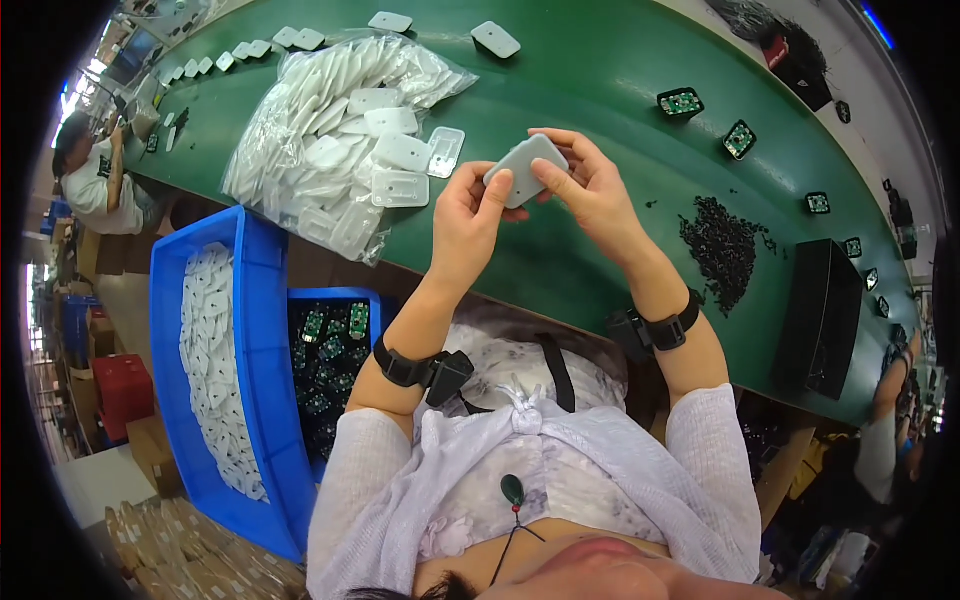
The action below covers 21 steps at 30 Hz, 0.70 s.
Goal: Assembling small electronic components into plastic housings on a factory production line.
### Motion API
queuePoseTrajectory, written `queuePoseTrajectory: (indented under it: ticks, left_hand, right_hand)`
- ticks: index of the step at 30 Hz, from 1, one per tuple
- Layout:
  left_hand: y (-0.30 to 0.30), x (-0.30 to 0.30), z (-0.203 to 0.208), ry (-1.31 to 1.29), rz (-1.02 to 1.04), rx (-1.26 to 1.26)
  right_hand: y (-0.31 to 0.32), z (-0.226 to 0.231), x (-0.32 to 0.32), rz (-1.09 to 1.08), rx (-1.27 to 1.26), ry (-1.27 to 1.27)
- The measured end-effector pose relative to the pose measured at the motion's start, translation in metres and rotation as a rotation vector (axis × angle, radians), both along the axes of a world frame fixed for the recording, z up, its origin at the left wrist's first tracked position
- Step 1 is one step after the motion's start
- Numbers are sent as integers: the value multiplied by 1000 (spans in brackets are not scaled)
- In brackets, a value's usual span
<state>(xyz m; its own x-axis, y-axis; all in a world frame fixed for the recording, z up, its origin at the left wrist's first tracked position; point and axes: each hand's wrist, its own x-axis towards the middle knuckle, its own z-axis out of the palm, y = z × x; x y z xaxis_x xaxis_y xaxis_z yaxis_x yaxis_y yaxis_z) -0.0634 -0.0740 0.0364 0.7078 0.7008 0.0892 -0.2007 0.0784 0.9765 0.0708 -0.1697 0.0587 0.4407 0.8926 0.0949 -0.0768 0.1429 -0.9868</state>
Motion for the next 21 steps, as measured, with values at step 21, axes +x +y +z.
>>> queuePoseTrajectory:
  ticks: [21]
  left_hand:
    - [88, -7, -5, 277, 361, 1121]
  right_hand:
    - [83, -8, 140, -234, -170, -466]
